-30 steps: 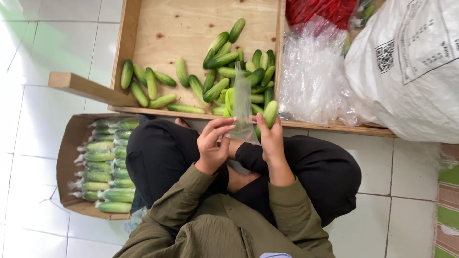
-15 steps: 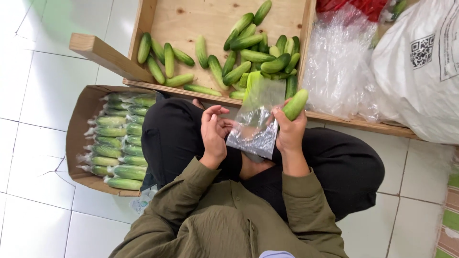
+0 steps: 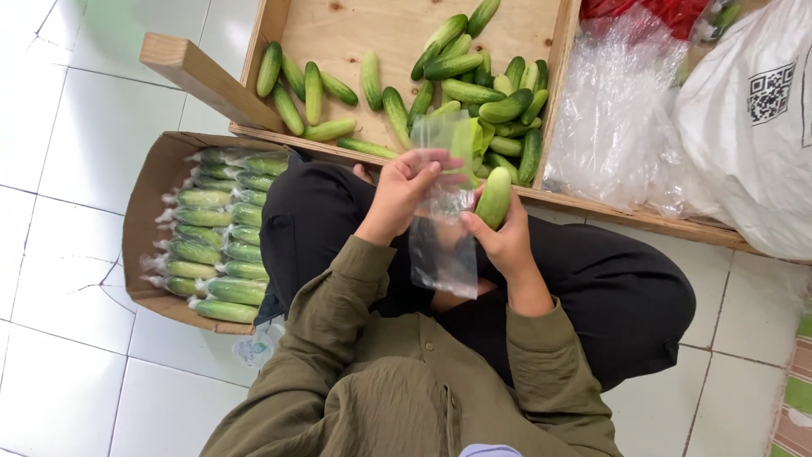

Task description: Bagging individual cucumbers and placing them into a cardboard box

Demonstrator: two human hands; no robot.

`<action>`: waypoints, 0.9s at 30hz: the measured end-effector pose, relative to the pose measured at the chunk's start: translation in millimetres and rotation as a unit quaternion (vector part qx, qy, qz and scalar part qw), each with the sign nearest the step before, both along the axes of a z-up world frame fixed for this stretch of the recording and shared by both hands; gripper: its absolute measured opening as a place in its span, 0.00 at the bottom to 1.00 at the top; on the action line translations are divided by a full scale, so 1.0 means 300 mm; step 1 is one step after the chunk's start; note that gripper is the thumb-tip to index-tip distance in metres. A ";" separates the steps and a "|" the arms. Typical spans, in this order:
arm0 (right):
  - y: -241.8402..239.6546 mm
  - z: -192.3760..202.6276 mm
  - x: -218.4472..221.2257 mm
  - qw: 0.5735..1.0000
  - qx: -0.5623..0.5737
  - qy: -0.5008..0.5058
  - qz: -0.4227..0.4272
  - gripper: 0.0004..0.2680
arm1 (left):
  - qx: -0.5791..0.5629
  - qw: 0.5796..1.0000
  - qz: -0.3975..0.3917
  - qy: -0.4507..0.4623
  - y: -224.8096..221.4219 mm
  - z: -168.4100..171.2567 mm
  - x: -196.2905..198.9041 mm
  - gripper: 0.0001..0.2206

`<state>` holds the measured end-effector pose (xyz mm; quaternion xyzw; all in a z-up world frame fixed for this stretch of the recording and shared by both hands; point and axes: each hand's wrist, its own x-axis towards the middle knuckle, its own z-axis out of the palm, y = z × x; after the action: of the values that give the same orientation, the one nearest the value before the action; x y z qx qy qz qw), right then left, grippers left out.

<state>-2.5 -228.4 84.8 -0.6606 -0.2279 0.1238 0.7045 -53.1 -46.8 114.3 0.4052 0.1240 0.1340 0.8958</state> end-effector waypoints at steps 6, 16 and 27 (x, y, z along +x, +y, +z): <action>-0.049 0.090 0.011 0.998 0.030 -0.027 0.053 0.26 | 0.148 0.986 0.059 0.042 0.030 -0.086 -0.025 0.13; -0.131 0.343 -0.010 0.988 0.075 -0.135 -0.021 0.22 | 0.231 0.968 0.096 0.024 0.001 0.039 -0.078 0.12; -0.155 0.558 -0.053 0.963 -0.085 -0.255 -0.034 0.18 | 0.324 0.943 0.072 -0.025 -0.026 0.098 -0.112 0.14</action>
<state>-18.4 -274.9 252.2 -0.7354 -0.3659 -0.0539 0.5678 -86.6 -54.5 143.8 0.6598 0.0806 0.2410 0.7072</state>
